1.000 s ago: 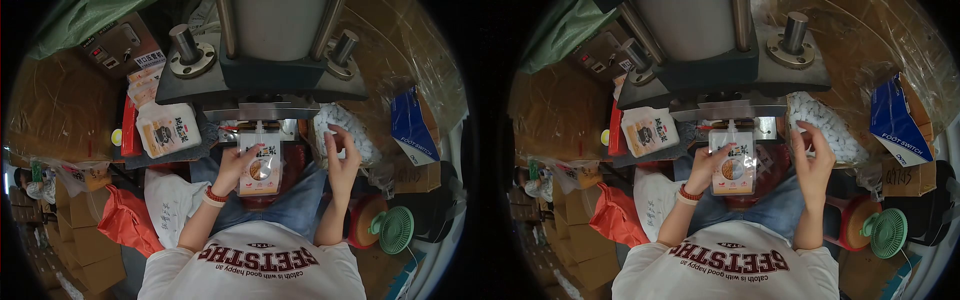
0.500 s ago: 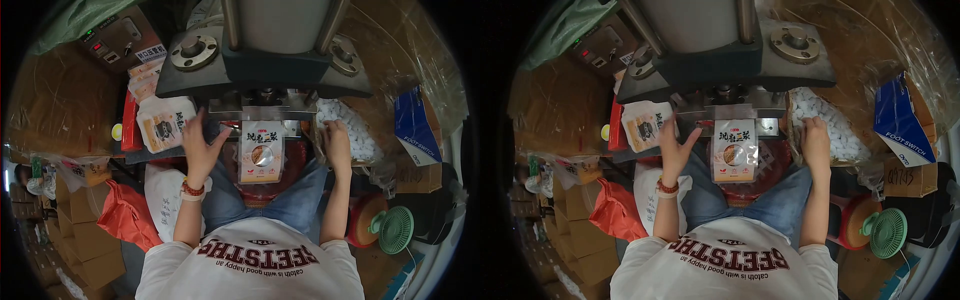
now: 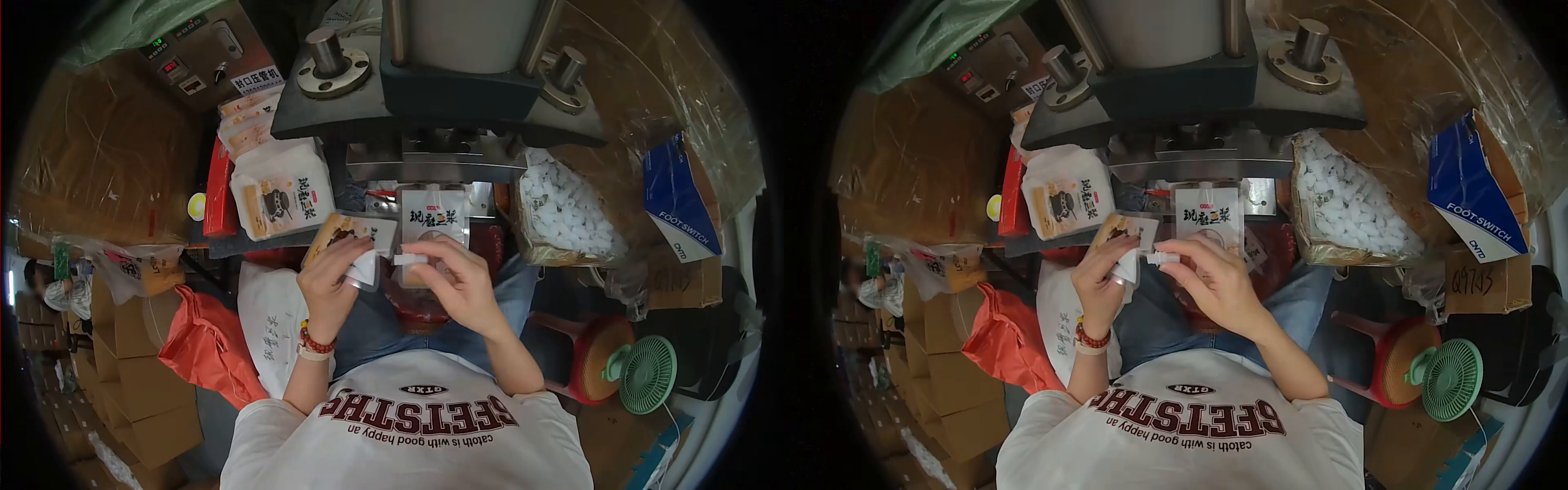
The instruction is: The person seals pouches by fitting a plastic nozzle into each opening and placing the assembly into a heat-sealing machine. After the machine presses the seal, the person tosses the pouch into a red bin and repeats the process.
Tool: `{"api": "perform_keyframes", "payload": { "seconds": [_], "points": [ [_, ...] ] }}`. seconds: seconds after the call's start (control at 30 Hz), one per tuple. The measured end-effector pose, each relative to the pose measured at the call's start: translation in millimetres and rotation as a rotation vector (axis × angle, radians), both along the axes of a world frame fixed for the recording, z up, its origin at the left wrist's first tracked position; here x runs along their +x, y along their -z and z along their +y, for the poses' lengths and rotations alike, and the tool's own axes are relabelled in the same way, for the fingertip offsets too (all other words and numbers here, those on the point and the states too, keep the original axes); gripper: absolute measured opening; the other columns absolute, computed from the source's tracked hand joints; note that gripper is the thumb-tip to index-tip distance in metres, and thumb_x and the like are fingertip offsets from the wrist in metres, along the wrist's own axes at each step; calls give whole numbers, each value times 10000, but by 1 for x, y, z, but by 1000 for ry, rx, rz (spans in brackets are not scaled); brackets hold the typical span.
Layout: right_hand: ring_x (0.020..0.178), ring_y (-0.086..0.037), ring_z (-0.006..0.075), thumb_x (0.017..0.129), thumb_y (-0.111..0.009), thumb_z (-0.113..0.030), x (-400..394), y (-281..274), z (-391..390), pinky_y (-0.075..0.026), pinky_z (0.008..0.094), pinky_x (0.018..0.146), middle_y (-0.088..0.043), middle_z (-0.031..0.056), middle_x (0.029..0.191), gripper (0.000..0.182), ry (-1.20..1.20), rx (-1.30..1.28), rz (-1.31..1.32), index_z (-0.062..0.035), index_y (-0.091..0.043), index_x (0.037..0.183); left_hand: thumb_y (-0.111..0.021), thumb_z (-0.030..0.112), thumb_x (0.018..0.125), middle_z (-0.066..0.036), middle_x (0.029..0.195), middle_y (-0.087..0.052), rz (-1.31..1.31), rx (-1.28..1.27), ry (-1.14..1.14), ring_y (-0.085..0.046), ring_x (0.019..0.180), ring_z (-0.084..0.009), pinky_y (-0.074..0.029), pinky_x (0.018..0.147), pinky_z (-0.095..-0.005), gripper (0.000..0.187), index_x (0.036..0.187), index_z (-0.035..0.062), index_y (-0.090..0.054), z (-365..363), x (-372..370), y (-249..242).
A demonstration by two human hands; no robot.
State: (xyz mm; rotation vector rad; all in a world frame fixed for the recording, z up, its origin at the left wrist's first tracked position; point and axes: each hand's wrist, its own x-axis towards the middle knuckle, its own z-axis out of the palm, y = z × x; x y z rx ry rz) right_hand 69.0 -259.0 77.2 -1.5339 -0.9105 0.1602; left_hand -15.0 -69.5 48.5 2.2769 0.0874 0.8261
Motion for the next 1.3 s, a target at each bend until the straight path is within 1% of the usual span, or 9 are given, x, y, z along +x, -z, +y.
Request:
{"api": "perform_keyframes", "payload": {
  "seconds": [0.3, 0.37, 0.5, 0.7, 0.9, 1.03, 1.1, 1.17, 1.3],
  "points": [
    [954, -537, 270, 796, -649, -42, 12, -17, -22, -455, 367, 830, -563, 114, 1028, 392, 85, -404, -595, -27, -566, 1179, -644, 12, 706, -82, 913, -698, 160, 187, 246, -682, 844, -199, -531, 683, -288, 283, 982, 57, -687, -21, 2, -10],
    [978, -534, 277, 794, -655, -51, 17, -16, -23, -449, 368, 855, -567, 121, 1062, 434, 140, -383, -516, -24, -547, 1213, -684, 117, 822, -96, 842, -701, 722, -431, 240, -658, 734, -101, -517, 629, -245, 194, 985, 11, -682, -24, 12, 22],
    [1003, -567, 294, 827, -650, -52, 40, -19, -65, -450, 342, 858, -579, 155, 1141, 404, 448, -246, -284, -17, -542, 1214, -681, 207, 876, -72, 871, -694, 596, -1204, 314, -637, 726, -86, -516, 643, -234, 274, 958, -54, -667, -44, 46, 34],
    [907, -571, 362, 832, -622, -95, 96, 33, -95, -473, 427, 787, -625, 173, 948, 230, 840, -843, -450, 5, -625, 1039, -683, 177, 868, -110, 951, -685, 550, -1415, 338, -665, 810, -149, -532, 702, -270, 266, 987, -59, -653, -27, 95, 24],
    [864, -586, 391, 817, -605, -45, 95, 44, -96, -483, 427, 771, -616, 192, 971, 209, 760, -741, -198, 21, -613, 1015, -713, 204, 844, -98, 937, -684, 579, -1434, 339, -661, 786, -136, -521, 690, -262, 293, 990, -43, -653, -23, 98, 27],
    [829, -594, 396, 809, -577, 6, 98, 47, -100, -487, 424, 752, -619, 192, 961, 196, 711, -637, -273, 37, -611, 999, -748, 357, 788, -133, 1162, -624, 393, -395, -66, -608, 1062, -250, -470, 853, -377, 613, 1246, 6, -540, 20, 69, 23],
    [827, -590, 383, 790, -565, 47, 94, 38, -95, -489, 401, 755, -597, 204, 981, 229, 761, -608, -152, 38, -617, 1013, -780, 395, 724, -130, 1362, -484, 339, 714, -570, -444, 1275, -284, -320, 1030, -463, 794, 1349, 38, -443, 35, 42, -5],
    [822, -597, 355, 784, -568, 57, 93, 32, -90, -491, 379, 746, -583, 191, 977, 260, 756, -625, -159, 31, -615, 1039, -757, 272, 734, -94, 1480, -345, 461, 648, -550, -334, 1352, -277, -182, 1099, -508, 788, 1400, 89, -379, 60, 13, 26],
    [815, -602, 227, 800, -562, 74, 83, 9, -82, -485, 286, 718, -545, 118, 968, 324, 722, -264, -224, 1, -598, 1115, -585, -31, 677, -84, 1251, -597, 326, 515, -145, -551, 1162, -295, -401, 998, -419, 561, 1221, 107, -596, 79, -28, 51]
  ]
}}
